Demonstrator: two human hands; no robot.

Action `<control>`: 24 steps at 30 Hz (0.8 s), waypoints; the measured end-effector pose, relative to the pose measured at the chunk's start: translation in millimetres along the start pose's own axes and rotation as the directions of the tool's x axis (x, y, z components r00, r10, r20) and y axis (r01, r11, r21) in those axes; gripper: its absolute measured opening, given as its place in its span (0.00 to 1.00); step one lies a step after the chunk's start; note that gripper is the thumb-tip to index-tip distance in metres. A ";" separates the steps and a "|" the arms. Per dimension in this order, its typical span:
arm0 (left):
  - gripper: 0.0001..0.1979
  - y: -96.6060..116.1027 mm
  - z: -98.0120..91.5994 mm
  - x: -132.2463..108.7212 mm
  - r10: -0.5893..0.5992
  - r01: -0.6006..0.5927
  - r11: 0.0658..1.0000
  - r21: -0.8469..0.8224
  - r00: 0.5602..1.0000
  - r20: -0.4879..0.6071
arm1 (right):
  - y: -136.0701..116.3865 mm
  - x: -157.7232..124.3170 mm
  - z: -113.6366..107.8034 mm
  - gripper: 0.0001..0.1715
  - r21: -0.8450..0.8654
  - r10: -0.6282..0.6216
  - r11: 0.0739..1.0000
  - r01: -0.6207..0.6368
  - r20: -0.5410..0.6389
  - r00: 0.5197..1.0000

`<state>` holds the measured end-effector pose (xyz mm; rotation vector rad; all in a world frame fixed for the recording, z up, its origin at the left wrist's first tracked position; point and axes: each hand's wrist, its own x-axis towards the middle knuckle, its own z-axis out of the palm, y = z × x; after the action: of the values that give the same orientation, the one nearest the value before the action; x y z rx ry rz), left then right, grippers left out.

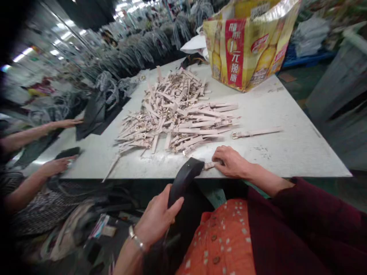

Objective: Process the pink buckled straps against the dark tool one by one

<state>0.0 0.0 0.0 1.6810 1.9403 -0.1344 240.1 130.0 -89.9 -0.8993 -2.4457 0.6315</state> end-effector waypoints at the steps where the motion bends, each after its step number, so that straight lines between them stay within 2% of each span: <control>1: 0.13 -0.8 0.8 -5.5 -0.007 0.007 1.000 0.007 1.000 0.013 | 0.9 -0.9 0.3 0.08 0.009 -0.010 1.000 0.010 -0.004 1.000; 5: 0.14 -1.3 3.3 -17.9 -0.011 0.010 1.000 0.012 0.999 0.042 | 4.0 -2.7 1.6 0.07 0.035 -0.021 0.999 0.021 -0.017 1.000; 13: 0.13 -2.6 -0.9 1.1 0.014 -0.014 1.000 -0.026 1.000 0.008 | 7.2 -0.7 2.8 0.08 0.056 0.035 0.998 -0.033 -0.041 0.999; 17: 0.13 -3.5 -5.3 -5.5 -0.018 0.018 0.999 -0.042 1.000 -0.010 | 7.5 -0.7 3.3 0.07 0.059 0.029 0.998 -0.027 -0.037 0.999; 21: 0.12 5.3 -0.6 -16.5 -0.009 0.009 0.999 -0.034 1.000 0.012 | 6.5 -0.8 2.8 0.07 0.051 0.036 0.998 -0.035 -0.027 0.999; 24: 0.12 17.3 4.6 -16.1 0.007 -0.007 0.998 0.061 1.000 0.010 | 4.9 -0.5 1.5 0.07 0.043 0.053 0.998 -0.052 -0.011 0.999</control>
<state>18.7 -12.5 8.5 1.7229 1.9411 -0.2000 241.9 132.6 -93.9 -0.9500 -2.3954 0.6920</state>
